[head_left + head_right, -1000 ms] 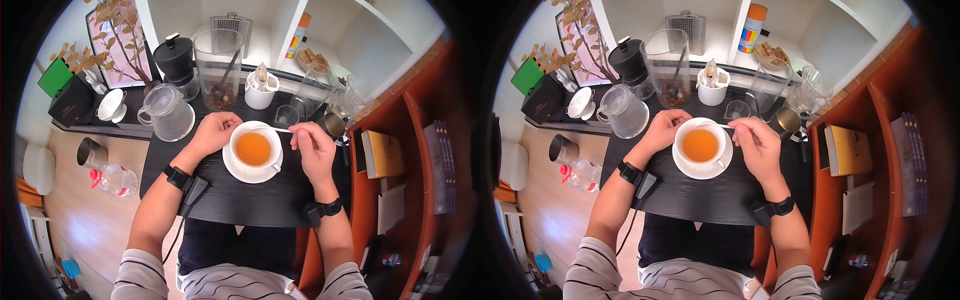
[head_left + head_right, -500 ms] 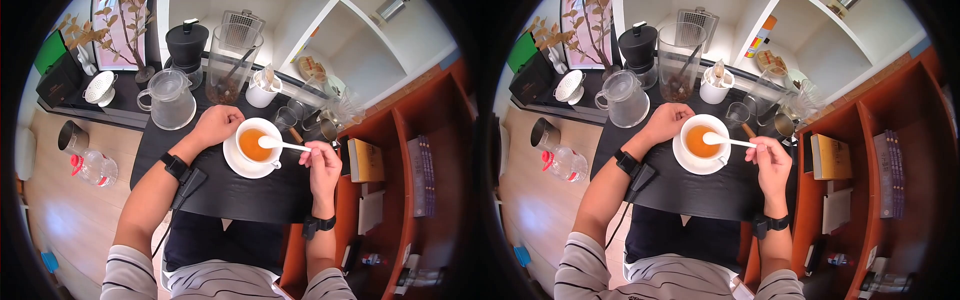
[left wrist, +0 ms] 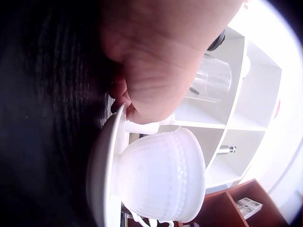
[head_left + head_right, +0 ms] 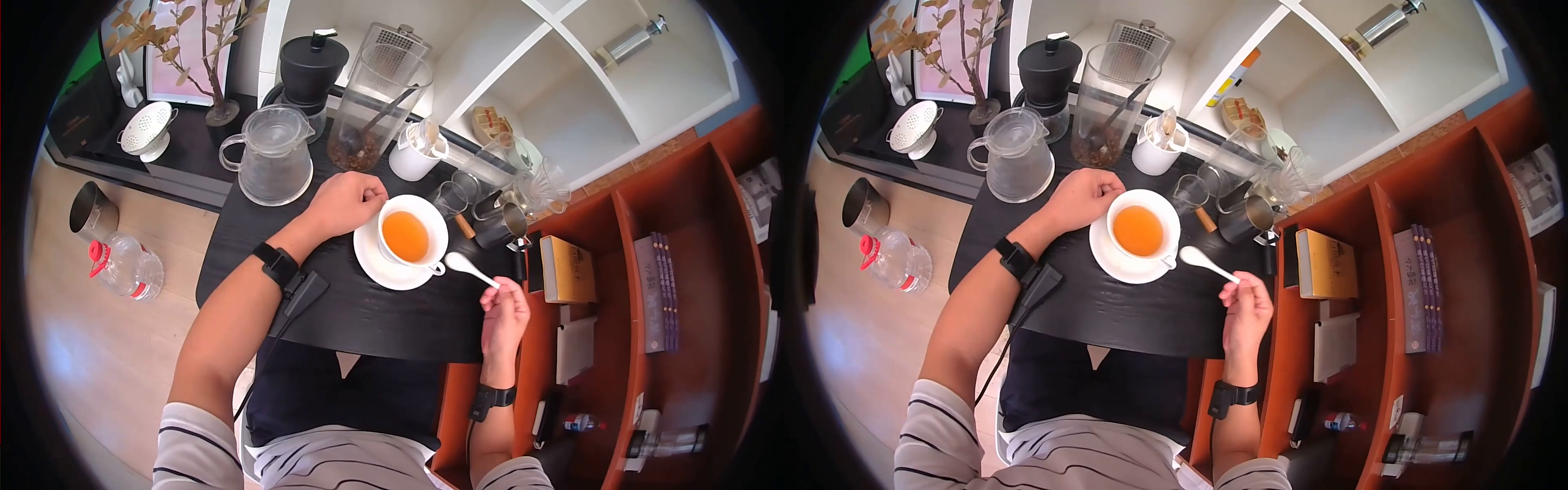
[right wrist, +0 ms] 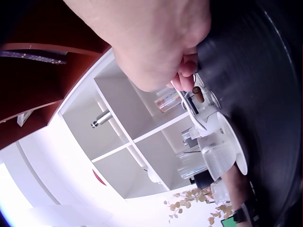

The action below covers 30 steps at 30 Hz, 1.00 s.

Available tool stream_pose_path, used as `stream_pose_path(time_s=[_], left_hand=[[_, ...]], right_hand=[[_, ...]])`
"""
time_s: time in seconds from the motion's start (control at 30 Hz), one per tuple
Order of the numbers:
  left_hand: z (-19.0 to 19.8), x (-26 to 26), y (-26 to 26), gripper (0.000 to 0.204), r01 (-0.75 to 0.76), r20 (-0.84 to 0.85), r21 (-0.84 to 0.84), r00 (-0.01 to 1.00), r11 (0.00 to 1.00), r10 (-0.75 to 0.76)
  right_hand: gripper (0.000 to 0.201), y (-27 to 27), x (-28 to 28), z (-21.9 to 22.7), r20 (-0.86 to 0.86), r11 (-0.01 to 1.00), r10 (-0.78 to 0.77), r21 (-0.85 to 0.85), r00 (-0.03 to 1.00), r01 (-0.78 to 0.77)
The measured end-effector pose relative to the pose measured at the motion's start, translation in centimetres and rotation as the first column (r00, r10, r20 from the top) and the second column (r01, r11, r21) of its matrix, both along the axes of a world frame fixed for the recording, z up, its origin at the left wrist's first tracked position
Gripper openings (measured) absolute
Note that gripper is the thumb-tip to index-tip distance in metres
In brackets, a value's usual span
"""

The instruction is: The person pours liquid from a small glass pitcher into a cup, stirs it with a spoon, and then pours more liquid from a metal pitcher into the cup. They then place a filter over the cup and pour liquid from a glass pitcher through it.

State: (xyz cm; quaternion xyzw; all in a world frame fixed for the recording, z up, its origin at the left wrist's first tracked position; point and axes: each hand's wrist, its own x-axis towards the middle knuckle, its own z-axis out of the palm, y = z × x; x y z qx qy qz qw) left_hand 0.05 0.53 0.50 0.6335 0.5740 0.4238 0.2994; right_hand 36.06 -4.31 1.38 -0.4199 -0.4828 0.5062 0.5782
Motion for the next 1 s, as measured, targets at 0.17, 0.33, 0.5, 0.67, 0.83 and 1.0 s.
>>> stream_pose_path(time_s=[0.17,0.33,0.5,0.67,0.83,1.0], left_hand=[[-0.4,0.0,0.2,0.016,0.019,0.050,0.013,0.999,1.000,-0.020],[-0.3,0.0,0.0,0.016,0.021,0.061,-0.004,0.998,1.000,-0.021],[-0.4,0.0,0.0,0.016,0.022,0.054,0.002,0.998,1.000,-0.022],[-0.1,0.1,-0.1,0.017,0.019,0.033,-0.002,0.999,1.000,-0.019],[-0.8,0.2,0.2,0.019,0.020,0.086,0.006,0.996,1.000,-0.021],[-0.1,0.1,0.0,0.017,0.021,0.086,-0.026,0.996,0.999,-0.018]], right_hand=[[0.020,-0.3,-0.3,-0.5,0.180,0.995,0.076,-0.077,0.981,-0.063],[0.018,-0.1,-0.4,-0.4,0.358,0.988,0.152,-0.047,0.921,-0.145],[0.018,0.1,0.1,-0.6,0.582,0.978,0.080,0.110,0.809,-0.176],[0.017,0.1,0.1,-0.4,0.712,0.953,-0.041,0.239,0.701,-0.186],[0.015,-0.1,-0.6,-0.1,0.782,0.917,-0.153,0.341,0.604,-0.209],[0.016,-0.3,-0.9,0.2,0.796,0.929,-0.148,0.315,0.587,-0.193]])
